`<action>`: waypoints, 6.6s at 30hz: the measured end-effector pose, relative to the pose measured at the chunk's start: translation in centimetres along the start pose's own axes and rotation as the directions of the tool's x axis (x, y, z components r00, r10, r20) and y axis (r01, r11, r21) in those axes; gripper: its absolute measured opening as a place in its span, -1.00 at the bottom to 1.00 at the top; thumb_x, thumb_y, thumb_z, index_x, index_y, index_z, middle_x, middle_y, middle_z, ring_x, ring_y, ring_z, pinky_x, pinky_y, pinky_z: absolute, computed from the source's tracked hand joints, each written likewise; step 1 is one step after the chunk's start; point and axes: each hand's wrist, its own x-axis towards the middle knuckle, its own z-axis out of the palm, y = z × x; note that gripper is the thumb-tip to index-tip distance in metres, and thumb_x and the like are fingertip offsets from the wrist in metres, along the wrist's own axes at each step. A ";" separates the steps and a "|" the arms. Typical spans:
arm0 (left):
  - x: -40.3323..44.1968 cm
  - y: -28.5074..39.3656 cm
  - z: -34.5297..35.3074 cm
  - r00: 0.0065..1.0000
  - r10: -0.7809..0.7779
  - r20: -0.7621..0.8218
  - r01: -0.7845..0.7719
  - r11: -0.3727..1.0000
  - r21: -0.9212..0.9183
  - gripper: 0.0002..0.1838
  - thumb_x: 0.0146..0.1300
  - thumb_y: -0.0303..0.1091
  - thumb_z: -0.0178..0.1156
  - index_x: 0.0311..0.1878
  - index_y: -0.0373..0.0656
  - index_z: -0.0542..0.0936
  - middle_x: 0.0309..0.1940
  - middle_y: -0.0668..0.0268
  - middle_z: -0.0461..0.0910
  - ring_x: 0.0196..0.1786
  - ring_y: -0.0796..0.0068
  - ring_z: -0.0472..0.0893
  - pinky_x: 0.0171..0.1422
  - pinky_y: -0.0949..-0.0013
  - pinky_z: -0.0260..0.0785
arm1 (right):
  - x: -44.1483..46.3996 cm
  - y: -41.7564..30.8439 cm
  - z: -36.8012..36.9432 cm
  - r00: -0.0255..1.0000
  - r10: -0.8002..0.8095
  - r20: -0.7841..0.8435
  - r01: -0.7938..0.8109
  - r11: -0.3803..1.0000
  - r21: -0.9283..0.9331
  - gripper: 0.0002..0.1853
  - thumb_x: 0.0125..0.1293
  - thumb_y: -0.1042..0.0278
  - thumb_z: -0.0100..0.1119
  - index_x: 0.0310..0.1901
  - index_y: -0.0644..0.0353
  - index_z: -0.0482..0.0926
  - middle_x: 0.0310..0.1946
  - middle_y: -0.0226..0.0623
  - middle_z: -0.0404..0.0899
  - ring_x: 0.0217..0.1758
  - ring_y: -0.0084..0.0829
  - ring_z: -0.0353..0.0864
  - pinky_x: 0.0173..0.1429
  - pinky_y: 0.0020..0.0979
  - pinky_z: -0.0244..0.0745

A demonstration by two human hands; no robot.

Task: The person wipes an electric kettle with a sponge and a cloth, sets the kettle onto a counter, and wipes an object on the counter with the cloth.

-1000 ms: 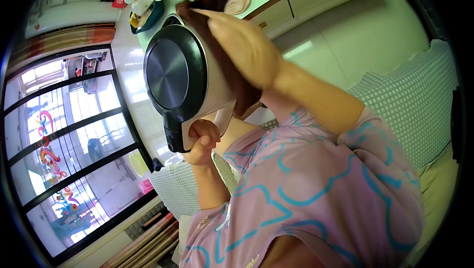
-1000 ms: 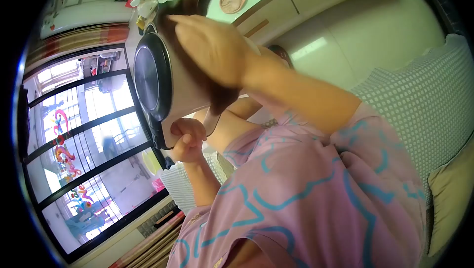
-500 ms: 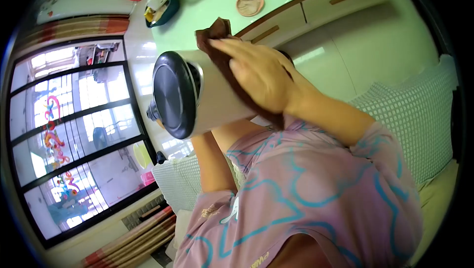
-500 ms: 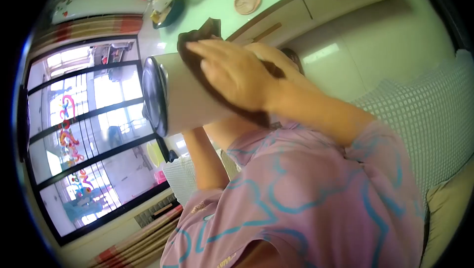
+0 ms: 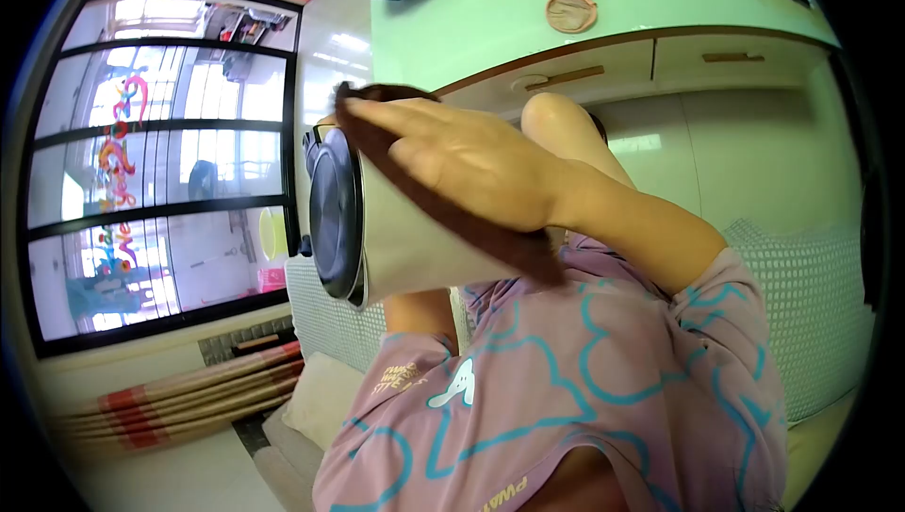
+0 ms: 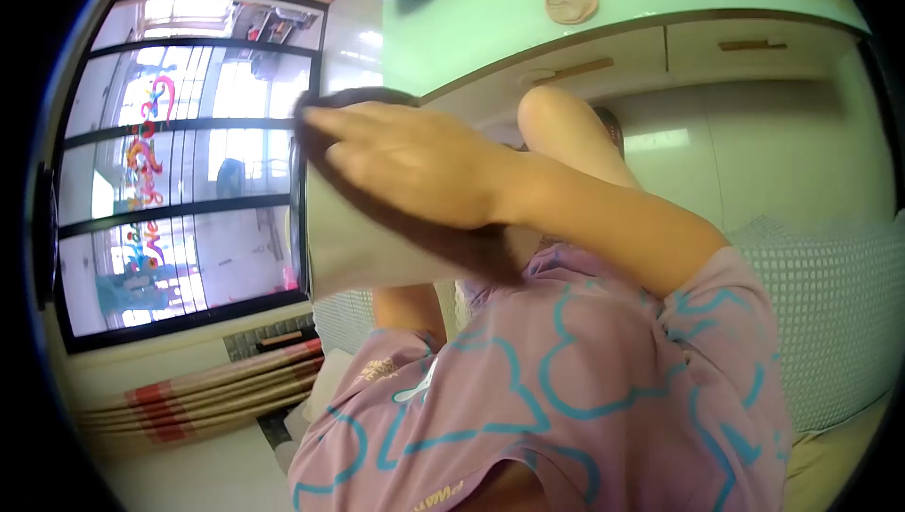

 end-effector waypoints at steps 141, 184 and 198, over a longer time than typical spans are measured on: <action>2.1 -0.1 2.0 0.878 0.397 0.269 -0.191 0.804 -0.563 -0.82 0.39 -0.19 0.10 -0.32 -0.02 0.49 -0.02 0.27 0.54 0.18 0.31 0.53 0.43 0.06 0.34 | 4.0 -5.7 4.6 0.925 -0.289 0.245 0.297 0.955 0.005 -0.56 0.27 0.46 0.14 0.22 0.22 0.50 -0.03 -0.05 0.52 0.02 -0.06 0.56 0.13 -0.22 0.47; -1.9 4.2 5.5 0.859 0.422 0.290 -0.166 0.764 -0.623 -0.73 0.15 -0.72 0.13 -0.48 -0.06 0.40 -0.23 0.41 0.56 0.09 0.43 0.55 0.54 0.11 0.14 | 1.6 -10.4 0.2 0.924 -0.138 0.357 0.215 0.959 -0.187 -0.49 -0.35 0.39 0.20 -0.19 0.14 0.76 -0.66 -0.39 0.26 -0.58 -0.41 0.34 -0.44 -0.39 0.20; -1.7 2.2 5.8 0.922 0.311 0.230 -0.162 0.851 -0.500 -0.74 0.15 -0.74 0.16 -0.45 -0.08 0.46 -0.22 0.40 0.57 0.13 0.46 0.53 0.43 0.24 0.25 | 3.4 -8.9 1.2 0.856 -0.305 0.417 0.337 0.941 -0.004 -0.38 -0.28 0.47 0.16 -0.01 -0.06 0.71 -0.47 -0.40 0.59 -0.46 -0.27 0.51 -0.29 -0.24 0.34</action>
